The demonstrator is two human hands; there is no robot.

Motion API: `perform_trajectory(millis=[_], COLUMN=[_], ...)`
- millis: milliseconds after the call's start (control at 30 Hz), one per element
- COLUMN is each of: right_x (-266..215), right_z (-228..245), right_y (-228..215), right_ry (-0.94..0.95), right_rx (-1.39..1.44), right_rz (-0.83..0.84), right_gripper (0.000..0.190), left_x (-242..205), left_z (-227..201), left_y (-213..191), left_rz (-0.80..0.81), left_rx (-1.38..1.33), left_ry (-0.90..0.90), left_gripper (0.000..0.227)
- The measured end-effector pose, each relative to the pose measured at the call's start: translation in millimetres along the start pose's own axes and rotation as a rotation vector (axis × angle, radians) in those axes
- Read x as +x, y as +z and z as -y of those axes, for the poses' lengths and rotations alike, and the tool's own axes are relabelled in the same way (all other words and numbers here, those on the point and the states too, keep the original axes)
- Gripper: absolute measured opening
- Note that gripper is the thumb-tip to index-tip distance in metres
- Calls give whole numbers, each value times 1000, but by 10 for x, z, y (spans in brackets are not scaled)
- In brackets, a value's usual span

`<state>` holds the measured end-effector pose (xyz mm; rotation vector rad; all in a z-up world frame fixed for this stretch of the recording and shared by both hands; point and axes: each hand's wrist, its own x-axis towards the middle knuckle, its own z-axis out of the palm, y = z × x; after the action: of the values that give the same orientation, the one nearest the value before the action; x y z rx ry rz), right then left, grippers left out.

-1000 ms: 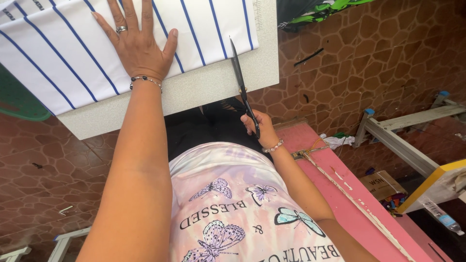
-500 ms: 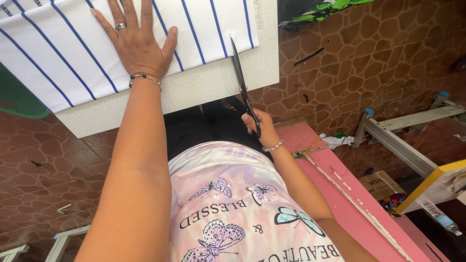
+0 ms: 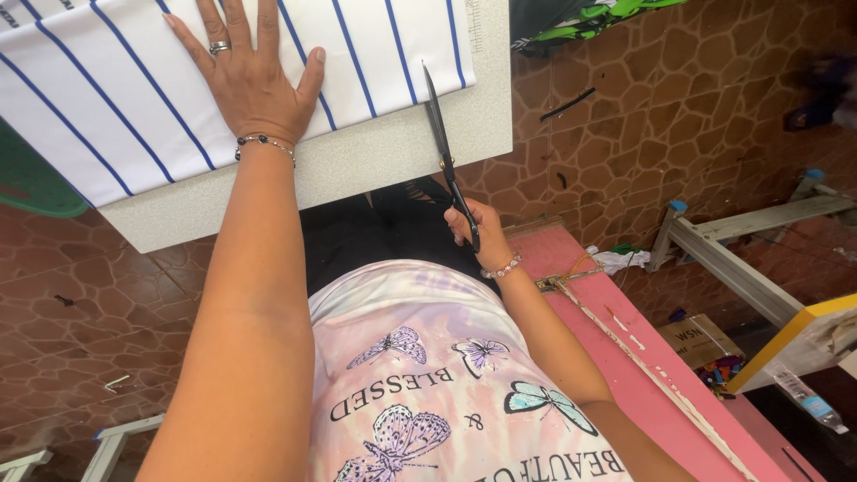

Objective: Cutting strips of fabric along marked lines using scissors and handling small fabric pieces in a sewing environment.

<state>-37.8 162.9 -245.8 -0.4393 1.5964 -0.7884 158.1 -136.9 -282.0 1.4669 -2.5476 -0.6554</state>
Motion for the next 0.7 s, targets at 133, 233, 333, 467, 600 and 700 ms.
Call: perform_trajectory(millis=[133, 233, 333, 467, 600, 700], right_x=[2, 10, 15, 24, 19, 7], right_z=[30, 67, 63, -41, -37, 15], right_y=[13, 15, 14, -5, -18, -26], right_ry=[-2, -7, 7, 4, 54, 99], right_rx=[10, 9, -35, -60, -49, -29], right_rz=[-4, 4, -4, -18, -42, -60], right_gripper=[45, 46, 46, 45, 40, 45], left_x=[-5, -11, -9, -8, -7, -1], left_z=[15, 38, 27, 33, 29, 2], left_y=[15, 47, 29, 34, 28, 2], left_rz=[-1, -33, -17, -41, -10, -7], left_rx=[0, -2, 2, -3, 5, -3], left_ry=[-1, 21, 11, 30, 12, 9], left_gripper=[76, 74, 75, 73, 72, 73])
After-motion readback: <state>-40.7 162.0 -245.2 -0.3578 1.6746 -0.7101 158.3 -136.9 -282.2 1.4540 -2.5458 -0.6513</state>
